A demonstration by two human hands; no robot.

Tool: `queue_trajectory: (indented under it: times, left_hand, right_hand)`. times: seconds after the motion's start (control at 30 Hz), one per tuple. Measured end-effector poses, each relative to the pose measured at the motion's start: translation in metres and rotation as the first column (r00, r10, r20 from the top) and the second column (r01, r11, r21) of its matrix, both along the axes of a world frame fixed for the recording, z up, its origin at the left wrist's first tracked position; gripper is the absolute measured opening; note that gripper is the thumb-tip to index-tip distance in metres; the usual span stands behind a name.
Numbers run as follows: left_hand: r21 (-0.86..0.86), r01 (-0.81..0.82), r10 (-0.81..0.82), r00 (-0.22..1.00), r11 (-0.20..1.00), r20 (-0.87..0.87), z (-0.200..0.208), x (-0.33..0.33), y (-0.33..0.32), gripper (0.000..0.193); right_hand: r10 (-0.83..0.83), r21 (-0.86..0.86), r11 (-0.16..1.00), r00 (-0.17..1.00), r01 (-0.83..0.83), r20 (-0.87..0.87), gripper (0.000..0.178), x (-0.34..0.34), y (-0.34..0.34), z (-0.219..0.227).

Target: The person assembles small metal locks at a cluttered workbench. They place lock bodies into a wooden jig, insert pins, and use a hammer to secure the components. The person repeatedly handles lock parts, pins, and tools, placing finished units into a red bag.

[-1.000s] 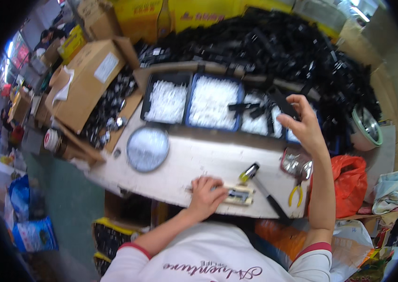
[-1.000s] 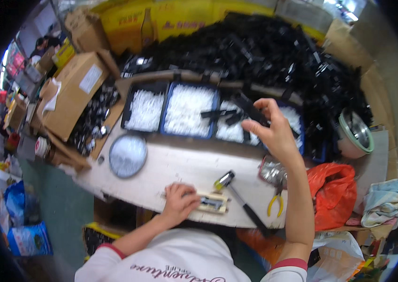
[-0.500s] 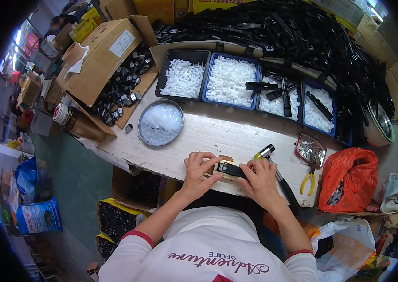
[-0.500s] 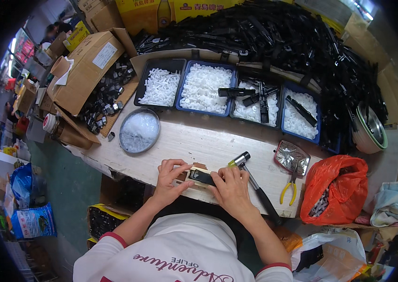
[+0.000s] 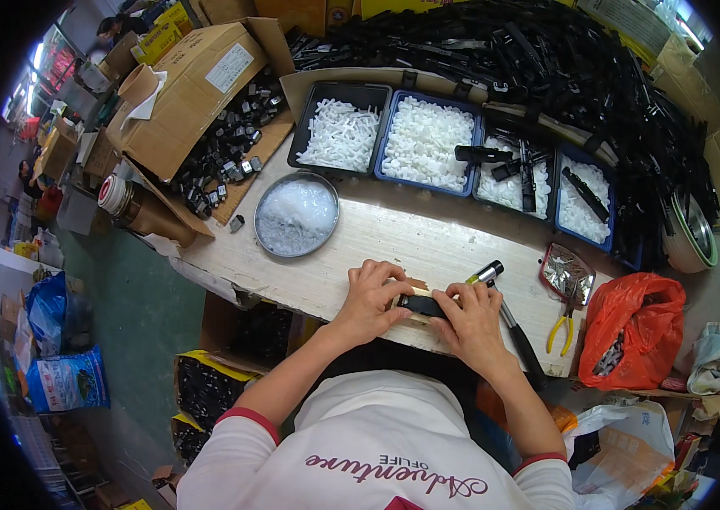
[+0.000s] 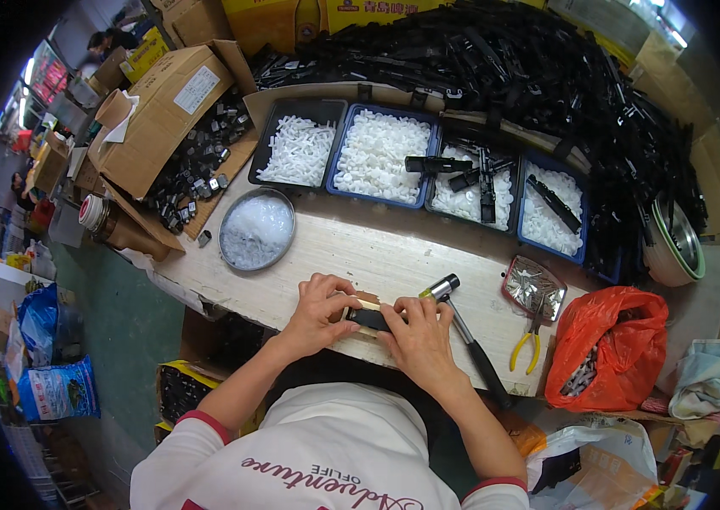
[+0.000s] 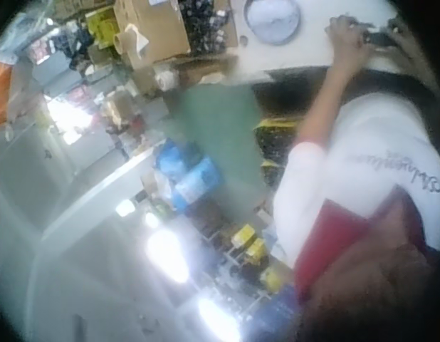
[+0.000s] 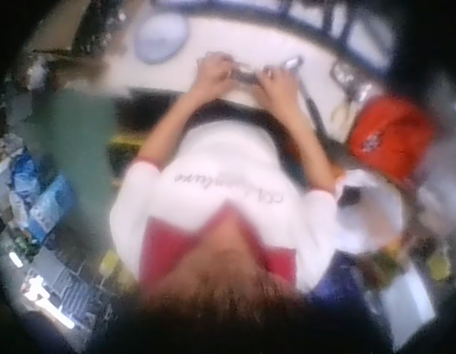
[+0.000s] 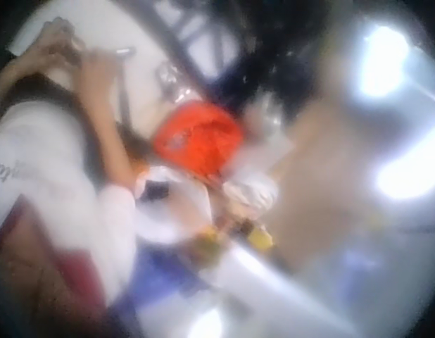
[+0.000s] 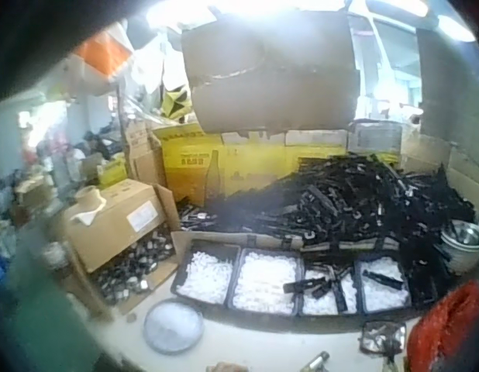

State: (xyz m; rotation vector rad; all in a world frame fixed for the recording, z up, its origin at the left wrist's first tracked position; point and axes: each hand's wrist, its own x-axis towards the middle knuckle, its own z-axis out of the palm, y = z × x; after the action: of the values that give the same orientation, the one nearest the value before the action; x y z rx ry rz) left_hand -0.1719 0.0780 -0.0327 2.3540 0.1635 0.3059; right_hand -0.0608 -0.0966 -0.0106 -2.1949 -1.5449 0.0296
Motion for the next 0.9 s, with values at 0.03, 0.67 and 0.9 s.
queue_trajectory:
  times: [0.03,0.67,0.9]
  left_hand:
    - [0.005,0.022,-0.021,0.999,1.0,-0.046,0.003,0.002,0.002,0.039]
    - [0.491,0.37,-0.403,0.914,0.789,-0.04,0.01,0.015,-0.01,0.047]
    - [0.504,0.446,-0.413,0.892,0.74,-0.184,0.019,0.017,-0.011,0.054]
  right_hand:
    - [-0.011,0.013,1.0,1.0,0.012,-0.014,0.038,0.001,-0.001,0.001]
    - [-0.419,0.034,0.904,0.898,0.427,-0.137,0.021,0.025,-0.068,-0.019]
    - [-0.272,-0.074,0.962,0.953,0.264,-0.132,0.017,-0.006,-0.074,0.034]
